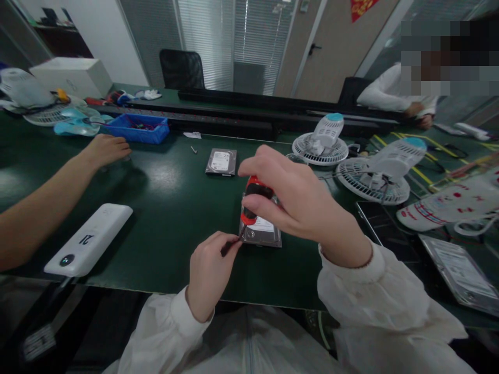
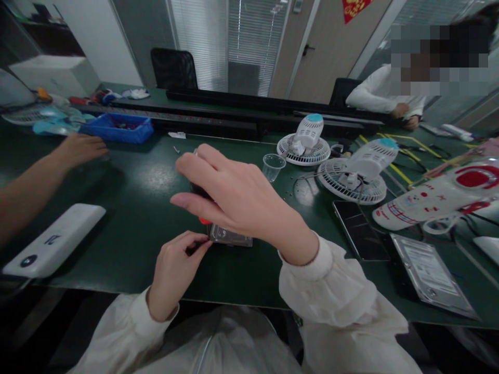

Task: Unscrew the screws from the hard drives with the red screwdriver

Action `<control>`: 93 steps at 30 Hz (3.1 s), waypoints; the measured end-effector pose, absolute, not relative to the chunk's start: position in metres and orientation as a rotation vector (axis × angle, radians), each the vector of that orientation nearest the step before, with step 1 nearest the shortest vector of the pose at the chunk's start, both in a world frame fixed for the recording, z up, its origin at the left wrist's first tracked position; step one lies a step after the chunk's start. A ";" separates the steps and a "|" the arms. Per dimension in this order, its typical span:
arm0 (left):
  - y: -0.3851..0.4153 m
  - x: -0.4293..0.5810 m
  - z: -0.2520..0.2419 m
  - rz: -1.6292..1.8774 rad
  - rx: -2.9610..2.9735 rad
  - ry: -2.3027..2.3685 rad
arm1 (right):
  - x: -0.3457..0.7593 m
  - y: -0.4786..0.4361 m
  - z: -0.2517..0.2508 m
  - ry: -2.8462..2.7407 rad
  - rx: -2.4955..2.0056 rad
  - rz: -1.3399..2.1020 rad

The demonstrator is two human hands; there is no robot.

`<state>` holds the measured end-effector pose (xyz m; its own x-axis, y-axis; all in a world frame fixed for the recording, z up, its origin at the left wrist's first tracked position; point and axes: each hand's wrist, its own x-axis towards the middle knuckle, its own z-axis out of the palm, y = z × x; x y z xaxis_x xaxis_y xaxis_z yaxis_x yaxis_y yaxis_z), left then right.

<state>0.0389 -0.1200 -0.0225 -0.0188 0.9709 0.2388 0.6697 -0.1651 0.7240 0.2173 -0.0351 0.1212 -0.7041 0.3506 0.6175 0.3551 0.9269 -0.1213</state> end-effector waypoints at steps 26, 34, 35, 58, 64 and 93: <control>-0.122 0.037 -0.022 0.944 1.898 1.742 | 0.215 -0.035 0.116 -2.360 -0.504 0.063; -0.121 0.037 -0.023 0.973 1.916 1.739 | 0.213 -0.029 0.114 -2.272 -0.360 0.106; -0.121 0.037 -0.024 0.979 1.912 1.738 | 0.213 -0.029 0.114 -2.280 -0.409 0.064; -0.121 0.037 -0.025 0.981 1.894 1.691 | 0.217 -0.034 0.118 -2.341 -0.523 0.102; -0.121 0.036 -0.025 0.981 1.884 1.708 | 0.218 -0.032 0.117 -2.345 -0.442 0.211; -0.121 0.037 -0.024 1.010 1.905 1.706 | 0.213 -0.039 0.119 -2.355 -0.474 0.124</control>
<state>0.0368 -0.1208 -0.0237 -0.0004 0.9676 0.2525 0.6866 -0.1833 0.7036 0.2132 -0.0392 0.1195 -0.6733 0.3708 0.6396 0.3016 0.9277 -0.2202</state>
